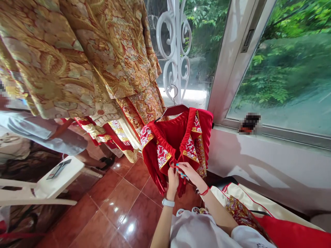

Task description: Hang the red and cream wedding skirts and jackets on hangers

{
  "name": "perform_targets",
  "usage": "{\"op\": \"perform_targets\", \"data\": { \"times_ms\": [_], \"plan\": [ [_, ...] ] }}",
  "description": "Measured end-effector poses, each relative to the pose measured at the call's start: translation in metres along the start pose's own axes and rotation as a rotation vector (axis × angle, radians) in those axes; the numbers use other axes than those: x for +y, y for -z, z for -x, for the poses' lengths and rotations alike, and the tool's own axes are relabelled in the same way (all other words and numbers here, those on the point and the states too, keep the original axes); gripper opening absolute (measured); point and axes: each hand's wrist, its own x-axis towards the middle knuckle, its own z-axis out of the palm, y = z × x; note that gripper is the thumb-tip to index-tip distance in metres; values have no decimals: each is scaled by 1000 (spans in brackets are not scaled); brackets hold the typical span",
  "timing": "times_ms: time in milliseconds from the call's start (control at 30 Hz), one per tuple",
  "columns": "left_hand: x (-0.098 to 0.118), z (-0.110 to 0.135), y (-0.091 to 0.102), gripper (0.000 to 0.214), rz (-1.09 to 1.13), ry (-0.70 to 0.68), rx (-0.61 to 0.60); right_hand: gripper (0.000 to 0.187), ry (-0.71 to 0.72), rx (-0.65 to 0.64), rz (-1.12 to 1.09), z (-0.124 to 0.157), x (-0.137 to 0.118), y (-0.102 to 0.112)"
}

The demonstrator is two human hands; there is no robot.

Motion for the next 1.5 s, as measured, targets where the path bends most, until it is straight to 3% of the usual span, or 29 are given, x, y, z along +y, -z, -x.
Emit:
{"op": "perform_targets", "data": {
  "times_ms": [267, 633, 800, 1000, 1100, 1200, 1300, 1433, 1500],
  "plan": [
    [0, -7, 5, 31, -38, 26, -45, 37, 15, 95, -56, -2, -3, 1],
    [19, -11, 5, 33, 57, -51, -85, 31, 58, 161, -112, -15, -52, -20],
    [25, -10, 7, 36, 65, -23, -64, 30, 104, 188, -63, -10, -53, -27],
    [41, 0, 12, 41, 193, 96, 157, 28, 257, 31, 297, 13, -30, -11],
    [58, -8, 5, 42, 367, 169, 91, 22, 292, -21, 516, 26, -26, -1],
    [72, -26, -6, 41, 607, 347, -6, 15, 323, -41, 648, 31, -29, 11],
    [77, -36, -13, 43, 733, 406, -67, 15, 336, 57, 681, 21, -38, 21],
    [64, -31, -13, 51, 627, 416, -75, 14, 456, 372, 581, -12, -49, 22],
    [53, -27, -12, 51, 512, 407, -91, 16, 454, 364, 529, -27, -50, 18]
  ]
}}
